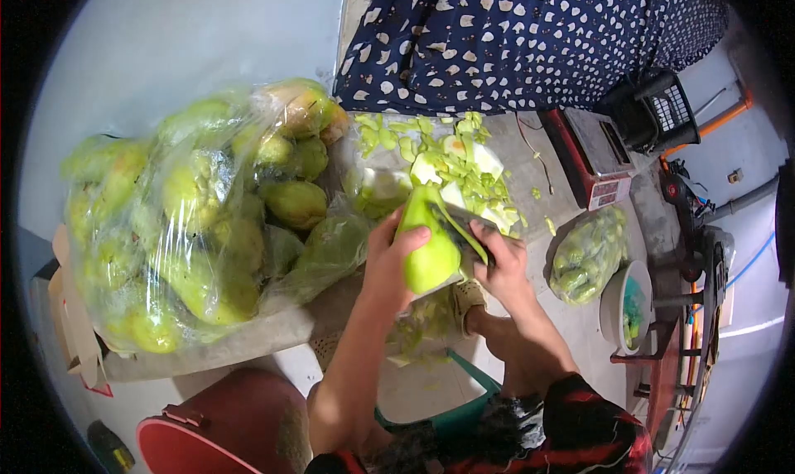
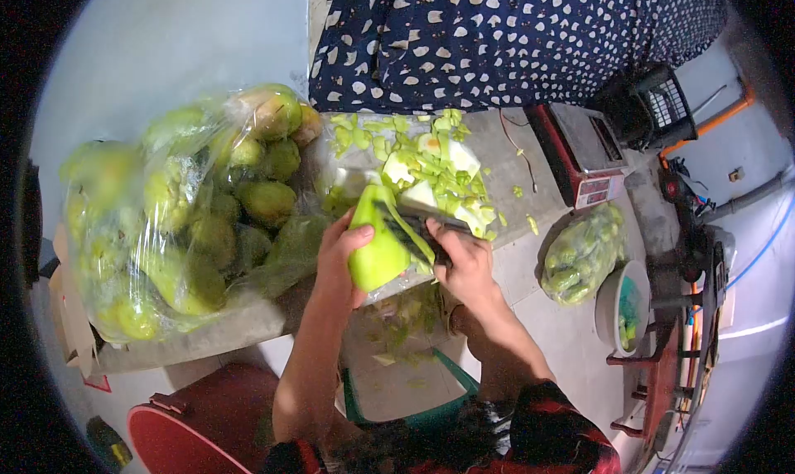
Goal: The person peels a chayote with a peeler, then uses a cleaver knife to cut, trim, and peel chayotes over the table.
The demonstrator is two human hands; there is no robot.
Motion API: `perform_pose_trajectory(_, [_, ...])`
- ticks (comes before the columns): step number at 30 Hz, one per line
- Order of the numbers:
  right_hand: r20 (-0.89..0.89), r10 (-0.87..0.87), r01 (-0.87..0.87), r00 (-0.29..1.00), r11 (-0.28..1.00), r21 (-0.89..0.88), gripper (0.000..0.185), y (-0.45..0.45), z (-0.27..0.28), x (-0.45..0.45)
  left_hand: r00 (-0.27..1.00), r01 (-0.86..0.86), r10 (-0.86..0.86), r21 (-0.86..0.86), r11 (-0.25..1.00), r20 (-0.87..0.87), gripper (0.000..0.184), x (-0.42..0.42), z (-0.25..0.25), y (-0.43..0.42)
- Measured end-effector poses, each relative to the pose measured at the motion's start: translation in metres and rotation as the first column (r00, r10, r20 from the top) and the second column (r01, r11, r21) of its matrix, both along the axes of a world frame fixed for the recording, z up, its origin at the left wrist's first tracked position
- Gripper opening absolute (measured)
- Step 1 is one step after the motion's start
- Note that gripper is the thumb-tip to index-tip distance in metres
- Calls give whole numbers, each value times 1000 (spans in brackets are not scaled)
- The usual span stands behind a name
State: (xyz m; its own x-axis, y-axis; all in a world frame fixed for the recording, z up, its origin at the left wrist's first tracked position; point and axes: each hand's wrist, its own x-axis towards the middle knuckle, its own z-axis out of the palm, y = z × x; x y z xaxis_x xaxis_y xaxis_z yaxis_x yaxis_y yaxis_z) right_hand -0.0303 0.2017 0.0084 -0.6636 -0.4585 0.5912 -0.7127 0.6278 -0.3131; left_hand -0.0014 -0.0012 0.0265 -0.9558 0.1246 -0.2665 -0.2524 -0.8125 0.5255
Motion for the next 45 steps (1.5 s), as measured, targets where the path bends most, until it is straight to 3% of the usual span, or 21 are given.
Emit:
perform_pose_trajectory(4, [46, -65, 65, 997, 998, -1, 49, -7, 11, 6, 999, 23, -24, -13, 1000, -24, 50, 2, 2, 3])
perform_pose_trajectory(5, [140, -162, 164, 977, 986, -8, 47, -3, 1, -2, 999, 38, -38, 13, 999, -31, 50, 1, -5, 5])
perform_pose_trajectory(6, [259, -311, 290, 914, 950, 119, 43, 3, -2, -6, 998, 40, -40, 10, 999, -40, 50, 0, -4, 5])
perform_pose_trajectory(8, [280, -320, 327, 905, 945, 23, 42, 7, -5, -10, 997, 46, -38, 133, 990, -67, 49, 0, -4, 2])
perform_pose_trajectory(12, [409, -355, 367, 841, 929, 52, 43, 3, 5, -8, 995, -100, 88, 298, 949, 52, 44, -5, -12, 4])
perform_pose_trajectory(15, [335, -342, 334, 878, 939, 84, 43, 0, -2, -11, 984, -178, 165, 279, 944, 67, 46, -11, -26, 1])
perform_pose_trajectory(17, [74, -125, 130, 989, 988, -77, 38, -5, 4, -2, 967, -246, 214, 282, 927, 139, 44, -12, -27, 1])
perform_pose_trajectory(18, [75, -124, 130, 989, 989, -76, 38, -8, 10, 1, 967, -246, 214, 283, 927, 140, 44, -13, -26, 2])
perform_pose_trajectory(21, [-193, 157, -162, 969, 987, -9, 46, -19, 16, 9, 967, -254, 250, 275, 927, 48, 47, -12, -28, 4])
perform_pose_trajectory(24, [-259, 198, -188, 945, 980, 64, 43, -27, 19, 16, 976, -216, 204, 262, 941, 73, 51, -10, -34, 9])
perform_pose_trajectory(31, [-282, 233, -215, 931, 972, 94, 46, -34, 26, 19, 981, -170, 188, 253, 952, -50, 52, -14, -42, 13])
perform_pose_trajectory(34, [-279, 242, -219, 929, 969, 111, 50, -34, 24, 17, 976, -200, 212, 183, 962, -46, 53, -13, -37, 9])
perform_pose_trajectory(38, [-110, 102, -95, 989, 993, 72, 64, -23, 12, 3, 947, -321, 322, 118, 940, 12, 51, -11, -25, 0])
perform_pose_trajectory(40, [-131, 109, -107, 985, 994, 23, 63, -24, 11, 4, 935, -353, 354, 104, 930, 9, 50, -14, -20, -7])
perform_pose_trajectory(45, [-77, 181, -179, 981, 983, 25, 57, -27, 32, 10, 961, -240, 250, 88, 967, -120, 44, -9, -14, -12])
